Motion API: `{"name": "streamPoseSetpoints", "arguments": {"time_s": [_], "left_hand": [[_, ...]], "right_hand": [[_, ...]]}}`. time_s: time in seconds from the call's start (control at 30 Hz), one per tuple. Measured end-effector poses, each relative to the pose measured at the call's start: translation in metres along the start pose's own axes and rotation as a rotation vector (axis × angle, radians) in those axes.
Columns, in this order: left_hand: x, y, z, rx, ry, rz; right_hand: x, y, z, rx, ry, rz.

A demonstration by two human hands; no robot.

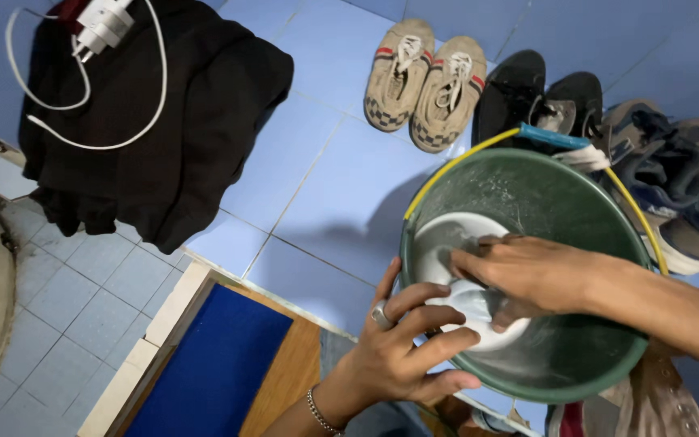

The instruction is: The person cleans a shoe by hand using a large paintbrush to apply liquid from a bucket and a white handheld brush to scrub the interior and exterior surfaces.

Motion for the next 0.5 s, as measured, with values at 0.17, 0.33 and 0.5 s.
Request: {"name": "streamPoseSetpoints", "arguments": {"time_s": [0.17,0.33,0.5], "left_hand": [[-0.001,0.0,0.003,0.003,0.02,-0.014],[0.002,0.001,0.004,0.021,0.035,0.03],[0.003,0.001,0.005,0.027,0.028,0.023]], "right_hand": [[-0.003,-0.005,0.006,-0.073,0.02,-0.079],[0.011,-0.027,-0.024,-0.126,0.12,0.053],[0.013,-0.046,-0.043,-0.134,0.295,0.164]]}}
Point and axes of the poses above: each hand's wrist, its own y-axis towards the middle knuckle, its own z-axis out of the palm, x = y × z, the point moved 3 cm from there along y, towards the middle knuckle, and after that the axes turned 7 degrees about z, right-handed, at the moved point
